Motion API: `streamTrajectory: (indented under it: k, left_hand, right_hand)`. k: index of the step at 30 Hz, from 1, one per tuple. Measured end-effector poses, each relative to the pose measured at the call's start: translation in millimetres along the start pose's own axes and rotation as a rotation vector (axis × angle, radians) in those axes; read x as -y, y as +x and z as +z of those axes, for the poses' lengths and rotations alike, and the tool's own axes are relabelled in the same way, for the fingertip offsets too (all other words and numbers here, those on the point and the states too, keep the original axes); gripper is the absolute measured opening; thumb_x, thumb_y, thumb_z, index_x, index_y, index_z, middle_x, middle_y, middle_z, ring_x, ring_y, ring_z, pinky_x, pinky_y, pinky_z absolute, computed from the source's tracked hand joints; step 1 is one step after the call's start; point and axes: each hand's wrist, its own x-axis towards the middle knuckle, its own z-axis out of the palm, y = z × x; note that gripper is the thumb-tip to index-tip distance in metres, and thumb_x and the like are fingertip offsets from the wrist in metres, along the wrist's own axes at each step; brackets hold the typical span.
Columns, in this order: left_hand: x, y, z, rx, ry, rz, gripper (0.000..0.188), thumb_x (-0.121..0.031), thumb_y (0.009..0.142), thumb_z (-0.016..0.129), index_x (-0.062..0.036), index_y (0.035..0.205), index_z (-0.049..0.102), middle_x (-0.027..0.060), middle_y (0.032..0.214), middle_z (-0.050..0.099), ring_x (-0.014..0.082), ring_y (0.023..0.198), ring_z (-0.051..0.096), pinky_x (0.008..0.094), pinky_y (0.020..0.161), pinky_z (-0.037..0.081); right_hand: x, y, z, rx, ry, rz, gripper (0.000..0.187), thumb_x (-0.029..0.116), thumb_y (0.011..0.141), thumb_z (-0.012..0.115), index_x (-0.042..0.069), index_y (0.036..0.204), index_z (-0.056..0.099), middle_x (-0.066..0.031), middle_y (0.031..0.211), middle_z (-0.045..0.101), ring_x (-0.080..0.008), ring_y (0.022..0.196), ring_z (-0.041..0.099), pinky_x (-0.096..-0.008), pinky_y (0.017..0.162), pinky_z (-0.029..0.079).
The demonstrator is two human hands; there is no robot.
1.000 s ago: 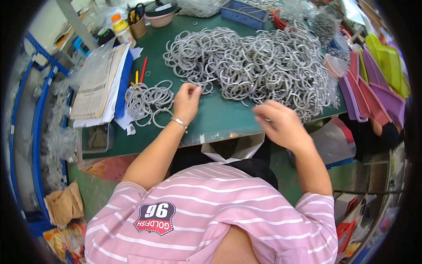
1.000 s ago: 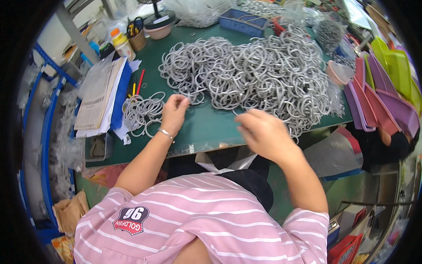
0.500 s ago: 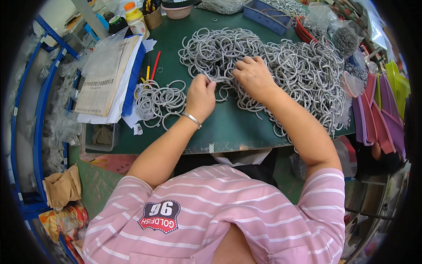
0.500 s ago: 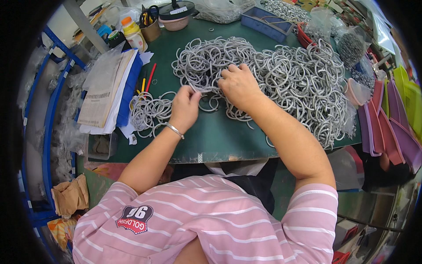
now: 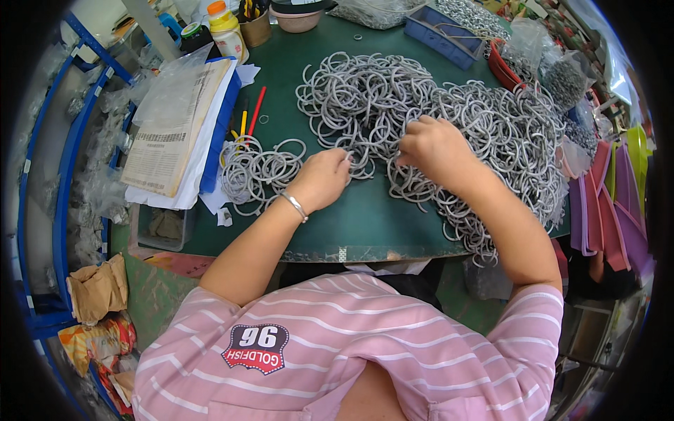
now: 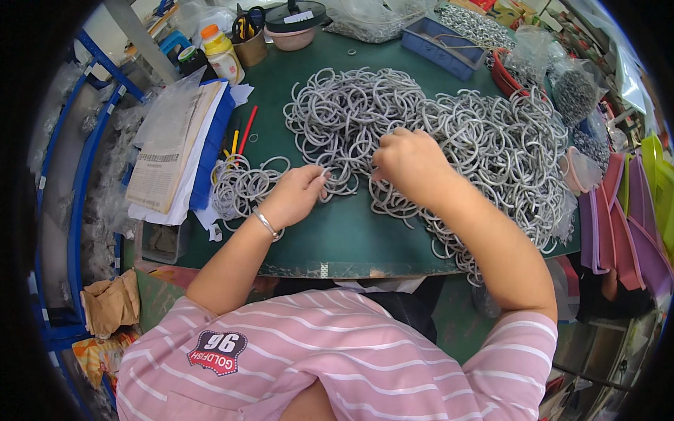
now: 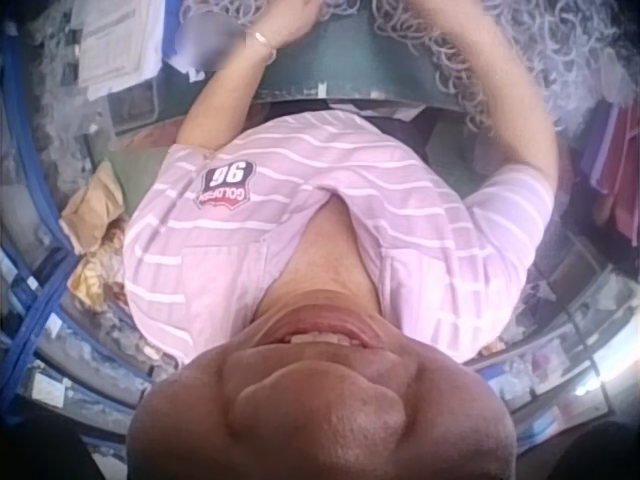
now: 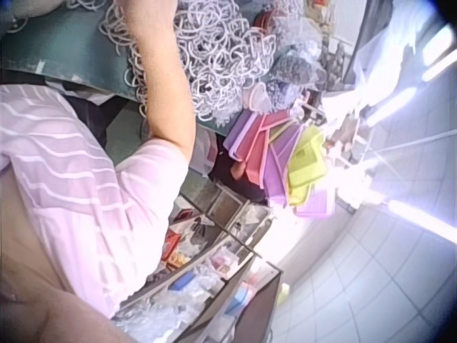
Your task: The person picks up several grey plastic rings from a pile on a table and bundles them together by hand. They then place the gathered rings into a white plastic bag hanging at the edge of the workstation.
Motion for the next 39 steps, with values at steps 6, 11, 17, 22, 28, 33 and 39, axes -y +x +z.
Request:
streamTrajectory:
  k: [6,11,17,22,28,33,39]
  left_hand:
    - [-18,20,17,0.041,-0.641,-0.262,0.023,-0.021,0.094,0.048,-0.0023,0.098,0.062,0.0011,0.073,0.059,0.0087,0.06,0.052,0.0228,0.054,0.045]
    - [-14,2,5,-0.052,-0.55,-0.342,0.025,-0.02,0.097,0.044,-0.0015,0.099,0.06,-0.0017,0.07,0.054,0.0063,0.059,0.047,0.0215,0.051,0.042]
    - [-19,-38,-4,-0.186,-0.901,-0.177,0.023,-0.022,0.098,0.045,-0.0045,0.1,0.06,-0.0028,0.072,0.053,0.0043,0.061,0.045,0.0192,0.056,0.04]
    - [-4,-30,10,-0.037,-0.45,-0.211,0.023,-0.023,0.096,0.047,-0.003,0.095,0.059,0.0003,0.072,0.059,0.0078,0.065,0.051,0.0236,0.062,0.042]
    - [-18,-28,35,-0.037,-0.751,-0.127,0.018,-0.018,0.096,0.049,-0.002,0.092,0.055,0.0027,0.071,0.06,0.0116,0.067,0.057,0.0238,0.062,0.044]
    - [-31,-31,4,-0.213,-1.458,-0.102,0.023,-0.024,0.099,0.044,-0.0024,0.098,0.053,0.0,0.065,0.048,0.0148,0.066,0.055,0.0258,0.059,0.044]
    - [9,-37,5,-0.077,-1.51,-0.457,0.024,-0.025,0.099,0.043,-0.0031,0.1,0.053,0.0048,0.08,0.06,0.0231,0.087,0.064,0.0301,0.064,0.051]
  right_hand:
    - [-28,83,19,-0.249,0.085,0.323,0.023,0.024,0.084,0.062,0.003,0.09,0.063,-0.0156,0.089,0.063,-0.0363,0.09,0.06,-0.0442,0.076,0.049]
    - [-39,110,50,-0.211,0.028,0.432,0.025,0.027,0.085,0.06,0.003,0.09,0.064,-0.0185,0.09,0.065,-0.0374,0.089,0.061,-0.0452,0.074,0.05]
    - [-3,104,9,-0.268,0.175,0.458,0.028,0.029,0.086,0.06,0.003,0.077,0.066,-0.02,0.075,0.064,-0.0394,0.075,0.062,-0.0471,0.067,0.049]
    - [-26,103,23,-0.115,0.228,0.466,0.025,0.024,0.086,0.061,-0.001,0.085,0.064,-0.0216,0.078,0.063,-0.0388,0.075,0.06,-0.0432,0.068,0.046]
    - [-38,123,30,-0.051,0.135,0.518,0.026,0.024,0.089,0.056,-0.001,0.088,0.064,-0.0212,0.084,0.064,-0.0389,0.083,0.061,-0.0434,0.075,0.047]
    - [-21,106,22,-0.315,0.319,0.496,0.026,0.024,0.087,0.056,0.001,0.082,0.066,-0.0223,0.081,0.064,-0.0395,0.077,0.061,-0.046,0.072,0.048]
    - [10,74,78,-0.495,0.715,0.552,0.013,0.008,0.084,0.059,-0.002,0.077,0.058,-0.0213,0.074,0.059,-0.0382,0.069,0.059,-0.0414,0.065,0.048]
